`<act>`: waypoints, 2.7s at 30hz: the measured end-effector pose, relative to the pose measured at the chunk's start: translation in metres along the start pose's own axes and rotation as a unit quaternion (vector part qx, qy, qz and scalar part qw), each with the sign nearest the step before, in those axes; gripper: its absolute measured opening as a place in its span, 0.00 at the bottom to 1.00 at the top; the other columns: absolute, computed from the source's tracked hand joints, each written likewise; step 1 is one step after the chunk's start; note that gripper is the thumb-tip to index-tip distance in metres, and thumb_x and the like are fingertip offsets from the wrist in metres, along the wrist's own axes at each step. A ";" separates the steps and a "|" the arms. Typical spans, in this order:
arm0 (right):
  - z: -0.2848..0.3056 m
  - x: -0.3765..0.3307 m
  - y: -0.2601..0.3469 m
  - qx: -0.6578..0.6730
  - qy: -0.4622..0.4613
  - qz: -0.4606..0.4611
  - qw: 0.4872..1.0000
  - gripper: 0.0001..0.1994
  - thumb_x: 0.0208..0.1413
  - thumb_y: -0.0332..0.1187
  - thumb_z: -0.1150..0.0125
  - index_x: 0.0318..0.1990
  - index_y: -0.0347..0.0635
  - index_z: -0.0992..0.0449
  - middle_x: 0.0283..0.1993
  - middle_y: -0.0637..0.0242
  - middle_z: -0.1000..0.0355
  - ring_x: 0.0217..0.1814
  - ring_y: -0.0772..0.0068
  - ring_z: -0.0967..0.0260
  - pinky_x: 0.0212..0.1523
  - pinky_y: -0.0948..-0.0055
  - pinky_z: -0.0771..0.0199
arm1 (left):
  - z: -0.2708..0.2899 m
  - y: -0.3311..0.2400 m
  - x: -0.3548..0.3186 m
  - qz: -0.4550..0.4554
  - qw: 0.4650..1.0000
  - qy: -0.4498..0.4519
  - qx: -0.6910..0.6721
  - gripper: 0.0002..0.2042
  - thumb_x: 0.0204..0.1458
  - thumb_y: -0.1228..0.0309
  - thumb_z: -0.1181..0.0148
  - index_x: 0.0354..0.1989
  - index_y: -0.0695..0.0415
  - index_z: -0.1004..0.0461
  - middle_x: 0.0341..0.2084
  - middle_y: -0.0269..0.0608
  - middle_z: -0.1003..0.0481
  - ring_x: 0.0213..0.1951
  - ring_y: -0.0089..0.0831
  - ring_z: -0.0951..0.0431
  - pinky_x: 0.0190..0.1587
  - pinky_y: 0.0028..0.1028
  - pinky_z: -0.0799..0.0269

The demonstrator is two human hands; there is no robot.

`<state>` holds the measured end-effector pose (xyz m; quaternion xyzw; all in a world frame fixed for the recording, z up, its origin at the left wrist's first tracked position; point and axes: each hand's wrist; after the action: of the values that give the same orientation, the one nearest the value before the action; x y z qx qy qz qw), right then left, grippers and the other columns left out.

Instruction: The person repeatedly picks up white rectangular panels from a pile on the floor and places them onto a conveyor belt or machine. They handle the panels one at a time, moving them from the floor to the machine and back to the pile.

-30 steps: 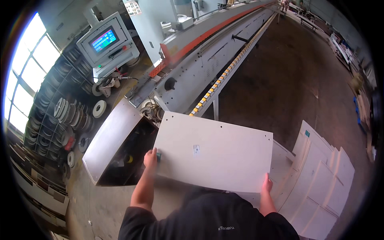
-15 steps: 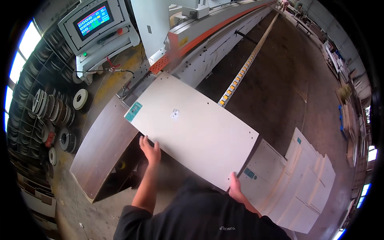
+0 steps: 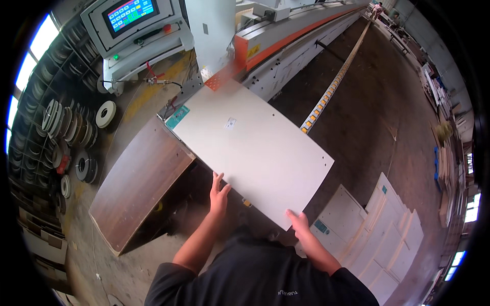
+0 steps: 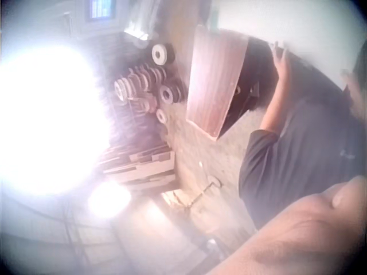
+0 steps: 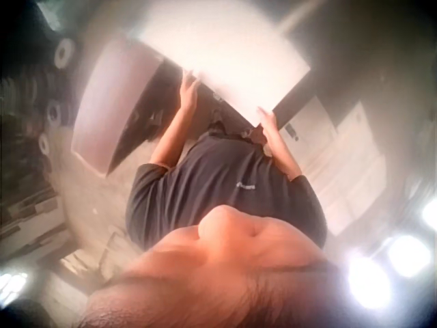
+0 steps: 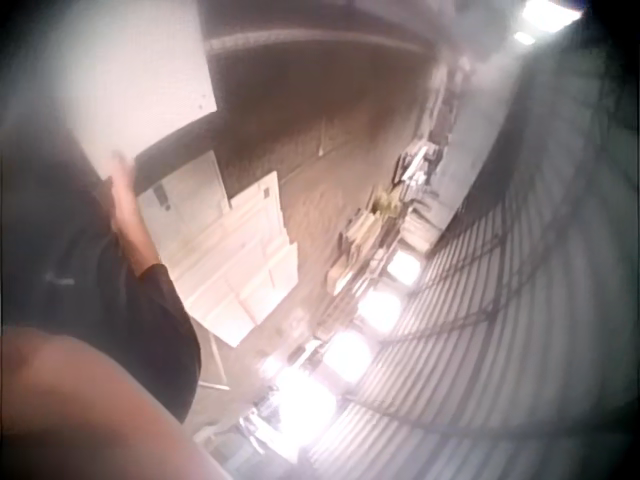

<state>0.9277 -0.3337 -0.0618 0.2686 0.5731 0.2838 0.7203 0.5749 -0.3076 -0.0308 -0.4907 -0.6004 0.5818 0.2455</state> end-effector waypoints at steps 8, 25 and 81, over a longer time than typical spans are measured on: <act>0.027 0.057 0.060 0.024 0.013 -0.022 0.999 0.23 0.60 0.41 0.30 0.56 0.37 0.28 0.52 0.60 0.23 0.53 0.65 0.24 0.48 0.61 0.21 | -0.047 0.001 0.054 0.020 0.995 0.087 -0.054 0.31 0.57 0.75 0.42 0.71 0.56 0.38 0.78 0.50 0.74 0.79 0.40 0.72 0.75 0.38 0.62; 0.085 0.076 0.019 0.129 -0.052 -0.035 0.990 0.41 0.67 0.63 0.57 0.73 0.36 0.46 0.69 0.52 0.34 0.69 0.55 0.35 0.60 0.52 0.28 | 0.133 0.171 0.081 0.090 0.982 -0.112 0.121 0.15 0.63 0.64 0.43 0.51 0.62 0.24 0.33 0.39 0.20 0.32 0.26 0.21 0.36 0.27 0.24; 0.174 -0.091 -0.296 -0.246 0.199 -0.249 0.915 0.25 0.67 0.49 0.45 0.65 0.43 0.34 0.53 0.58 0.22 0.52 0.68 0.23 0.49 0.67 0.24 | 0.115 0.385 -0.274 0.359 0.827 0.179 0.393 0.30 0.60 0.47 0.48 0.64 0.57 0.29 0.62 0.52 0.29 0.66 0.49 0.32 0.68 0.37 0.37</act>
<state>1.1115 -0.6150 -0.1771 -0.1307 0.6648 0.2748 0.6823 0.7013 -0.6615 -0.3403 -0.6291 -0.0478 0.7178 0.2945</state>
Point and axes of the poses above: each hand's wrist, its own x-axis towards the middle knuckle, its own z-axis out of the back of the hand, y = z × x
